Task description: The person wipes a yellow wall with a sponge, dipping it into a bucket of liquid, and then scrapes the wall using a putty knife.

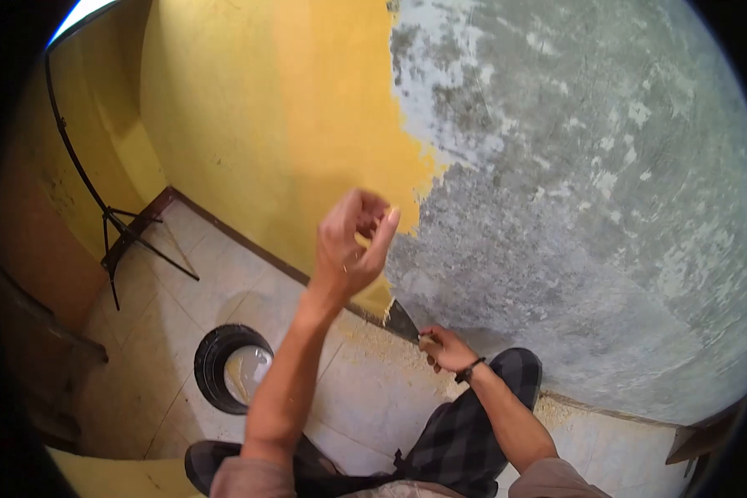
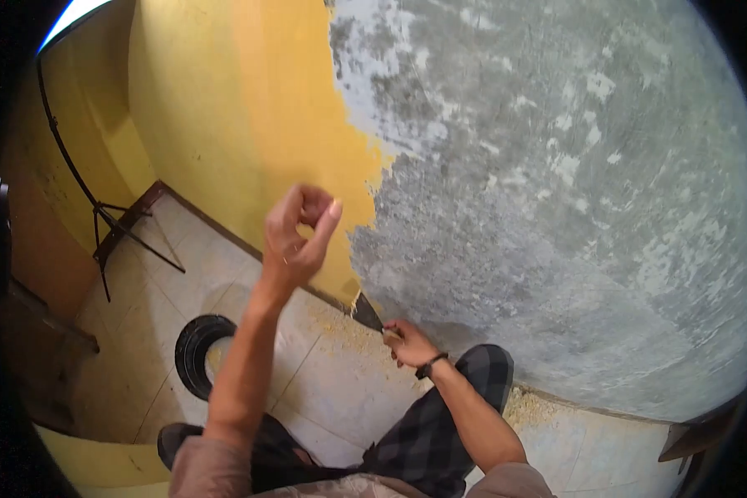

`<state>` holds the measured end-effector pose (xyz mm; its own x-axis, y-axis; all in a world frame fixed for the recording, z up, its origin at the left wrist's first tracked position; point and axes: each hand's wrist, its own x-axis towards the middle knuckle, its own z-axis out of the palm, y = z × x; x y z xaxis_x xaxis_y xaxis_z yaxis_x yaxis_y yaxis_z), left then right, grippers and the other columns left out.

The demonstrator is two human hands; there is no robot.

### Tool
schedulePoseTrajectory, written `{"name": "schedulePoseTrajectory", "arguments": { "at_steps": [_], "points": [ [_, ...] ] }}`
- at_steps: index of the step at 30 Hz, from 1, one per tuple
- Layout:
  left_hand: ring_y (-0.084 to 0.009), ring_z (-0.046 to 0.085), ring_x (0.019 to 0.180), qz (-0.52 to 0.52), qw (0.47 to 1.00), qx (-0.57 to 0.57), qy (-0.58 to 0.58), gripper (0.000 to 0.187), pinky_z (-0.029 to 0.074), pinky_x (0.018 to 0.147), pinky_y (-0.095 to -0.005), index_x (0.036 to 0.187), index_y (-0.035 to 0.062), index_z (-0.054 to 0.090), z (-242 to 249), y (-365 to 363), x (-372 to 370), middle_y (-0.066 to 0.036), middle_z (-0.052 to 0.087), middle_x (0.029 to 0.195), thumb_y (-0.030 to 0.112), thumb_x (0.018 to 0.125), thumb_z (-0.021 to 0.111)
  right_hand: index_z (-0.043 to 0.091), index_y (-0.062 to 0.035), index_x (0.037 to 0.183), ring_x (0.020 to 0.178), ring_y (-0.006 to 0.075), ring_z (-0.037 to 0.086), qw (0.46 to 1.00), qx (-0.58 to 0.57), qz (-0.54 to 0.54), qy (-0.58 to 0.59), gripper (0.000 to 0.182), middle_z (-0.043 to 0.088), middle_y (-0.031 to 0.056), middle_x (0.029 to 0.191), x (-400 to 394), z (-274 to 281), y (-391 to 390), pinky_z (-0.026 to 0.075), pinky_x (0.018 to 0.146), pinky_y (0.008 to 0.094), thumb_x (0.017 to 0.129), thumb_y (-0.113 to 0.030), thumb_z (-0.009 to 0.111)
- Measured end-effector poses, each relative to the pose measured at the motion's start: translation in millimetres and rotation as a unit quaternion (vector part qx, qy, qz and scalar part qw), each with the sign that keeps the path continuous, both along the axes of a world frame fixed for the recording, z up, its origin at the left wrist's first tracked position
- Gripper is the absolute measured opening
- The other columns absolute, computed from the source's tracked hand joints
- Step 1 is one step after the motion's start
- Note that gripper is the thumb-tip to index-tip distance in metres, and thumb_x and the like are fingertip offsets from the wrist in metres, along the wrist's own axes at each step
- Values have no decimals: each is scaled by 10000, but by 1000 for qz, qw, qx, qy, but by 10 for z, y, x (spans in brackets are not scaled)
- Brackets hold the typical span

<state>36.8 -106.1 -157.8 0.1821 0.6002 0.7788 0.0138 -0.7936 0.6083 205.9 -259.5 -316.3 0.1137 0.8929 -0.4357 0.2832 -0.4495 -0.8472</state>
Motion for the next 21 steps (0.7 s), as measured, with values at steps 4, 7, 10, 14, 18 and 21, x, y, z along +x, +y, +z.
{"name": "schedulePoseTrajectory", "arguments": {
  "at_steps": [4,7,10,14,18,21],
  "points": [
    [-77,521,649,-46,992,-119,-24,98,447,595,-222,845,15,553,-33,-26,-240,-7,557,735,94,864,607,471,-25,1166,609,101,536,998,-22,-10,58,327,609,60,813,-48,-102,8,453,454,261,879,-171,527],
    [-80,541,680,6,958,-235,-165,85,457,605,-224,908,34,566,-242,-201,-630,-11,573,782,103,872,600,471,-40,1178,670,147,581,994,7,93,-59,335,641,72,850,-172,-282,52,489,529,309,862,-135,528],
    [-64,515,645,50,941,-254,-217,118,435,579,-203,889,28,559,-563,-406,-808,0,563,743,125,862,622,538,-48,1075,737,307,637,920,224,223,-231,298,651,178,850,-559,-236,242,490,611,407,791,-129,580],
    [-113,596,696,-81,971,-223,20,173,467,582,-232,875,24,585,-412,-901,-626,-33,604,766,159,816,675,601,-93,1018,853,398,593,843,275,395,-242,252,616,204,960,-1325,-503,826,483,747,429,767,-119,608],
    [-133,609,664,-148,961,-220,77,170,460,556,-239,844,23,596,-399,-1151,-843,-49,607,703,157,791,687,647,-83,885,791,368,622,777,297,449,-326,186,596,207,933,-2609,-324,1165,502,682,440,721,-91,560],
    [-122,605,667,-39,975,-209,67,160,460,553,-241,838,21,591,-442,-1083,-1153,-40,608,709,143,789,682,678,-43,858,856,322,646,701,237,524,-421,176,621,203,1021,-3349,-549,1371,527,723,375,779,-101,532]
  ]
}}
